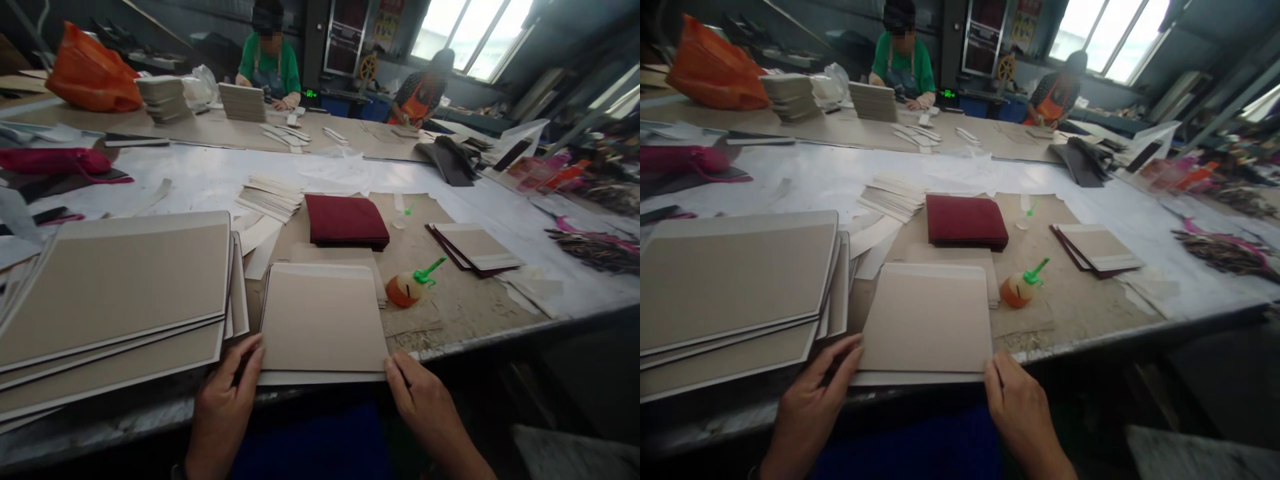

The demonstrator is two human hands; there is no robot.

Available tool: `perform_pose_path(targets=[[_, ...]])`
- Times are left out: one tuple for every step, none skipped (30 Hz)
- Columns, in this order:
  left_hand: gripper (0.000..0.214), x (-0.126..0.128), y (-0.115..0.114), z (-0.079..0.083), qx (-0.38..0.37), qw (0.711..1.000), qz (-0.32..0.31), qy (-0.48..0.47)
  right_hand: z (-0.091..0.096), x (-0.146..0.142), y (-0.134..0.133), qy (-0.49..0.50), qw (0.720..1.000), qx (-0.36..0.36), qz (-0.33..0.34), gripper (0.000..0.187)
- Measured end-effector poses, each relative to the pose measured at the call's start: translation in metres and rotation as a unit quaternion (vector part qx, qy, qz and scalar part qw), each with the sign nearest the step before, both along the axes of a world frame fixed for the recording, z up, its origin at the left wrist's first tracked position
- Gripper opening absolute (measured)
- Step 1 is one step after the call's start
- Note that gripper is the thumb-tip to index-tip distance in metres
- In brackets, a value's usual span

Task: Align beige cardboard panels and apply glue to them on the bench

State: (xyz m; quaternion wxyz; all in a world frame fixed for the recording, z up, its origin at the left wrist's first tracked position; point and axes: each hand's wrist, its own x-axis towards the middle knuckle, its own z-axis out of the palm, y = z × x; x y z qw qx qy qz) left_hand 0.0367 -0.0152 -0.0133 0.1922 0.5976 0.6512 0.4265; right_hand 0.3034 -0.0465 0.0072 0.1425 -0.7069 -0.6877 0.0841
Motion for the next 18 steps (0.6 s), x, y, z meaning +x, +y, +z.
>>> perform_pose_path(targets=[[0.026, 0.000, 0.000, 0.000, 0.010, 1.000, -0.008, 0.008, 0.000, 0.001, 0.000, -0.002, 1.000, -0.009, -0.005, 0.031], [0.025, 0.000, 0.000, -0.001, 0.022, 0.999, -0.018, 0.017, 0.000, 0.001, 0.000, -0.002, 1.000, -0.016, -0.011, 0.031], [0.024, 0.000, 0.000, -0.001, 0.033, 0.999, -0.029, 0.025, -0.001, 0.002, 0.000, -0.001, 1.000, -0.021, -0.016, 0.031], [0.023, -0.001, 0.000, -0.001, 0.044, 0.998, -0.039, 0.033, -0.001, 0.003, 0.000, 0.003, 1.000, -0.023, -0.020, 0.031], [0.022, -0.001, 0.000, -0.002, 0.053, 0.997, -0.049, 0.040, -0.001, 0.003, 0.000, 0.009, 0.999, -0.025, -0.023, 0.032], [0.022, 0.000, 0.000, -0.003, 0.059, 0.996, -0.056, 0.047, -0.002, 0.004, 0.000, 0.017, 0.999, -0.027, -0.025, 0.032], [0.022, 0.000, 0.000, -0.004, 0.063, 0.995, -0.060, 0.052, -0.002, 0.004, 0.000, 0.026, 0.999, -0.031, -0.024, 0.033], [0.022, 0.000, 0.000, -0.004, 0.064, 0.995, -0.060, 0.055, -0.002, 0.004, 0.001, 0.032, 0.999, -0.035, -0.021, 0.033], [0.022, 0.000, 0.000, -0.005, 0.064, 0.995, -0.057, 0.056, -0.003, 0.004, 0.001, 0.037, 0.998, -0.038, -0.018, 0.033], [0.022, 0.000, 0.000, -0.005, 0.061, 0.995, -0.054, 0.055, -0.004, 0.005, 0.001, 0.041, 0.998, -0.040, -0.016, 0.034], [0.022, 0.000, 0.000, -0.005, 0.057, 0.996, -0.051, 0.052, -0.005, 0.005, 0.002, 0.044, 0.998, -0.041, -0.013, 0.034], [0.022, 0.001, 0.000, -0.004, 0.051, 0.996, -0.049, 0.047, -0.006, 0.006, 0.002, 0.047, 0.998, -0.040, -0.012, 0.034], [0.022, 0.001, 0.000, -0.003, 0.045, 0.997, -0.048, 0.042, -0.007, 0.007, 0.002, 0.051, 0.998, -0.039, -0.010, 0.034], [0.022, 0.002, 0.001, -0.002, 0.035, 0.998, -0.049, 0.035, -0.008, 0.008, 0.003, 0.057, 0.998, -0.036, -0.006, 0.034], [0.023, 0.002, 0.001, -0.001, 0.023, 0.998, -0.048, 0.027, -0.010, 0.009, 0.003, 0.063, 0.997, -0.033, -0.001, 0.034], [0.023, 0.003, 0.001, 0.000, 0.010, 0.999, -0.046, 0.020, -0.010, 0.009, 0.004, 0.069, 0.997, -0.029, 0.005, 0.034], [0.023, 0.003, 0.001, 0.002, -0.002, 0.999, -0.044, 0.014, -0.011, 0.010, 0.004, 0.077, 0.997, -0.026, 0.010, 0.034], [0.023, 0.004, 0.002, 0.002, -0.013, 0.999, -0.043, 0.009, -0.011, 0.011, 0.005, 0.085, 0.996, -0.024, 0.014, 0.034]])
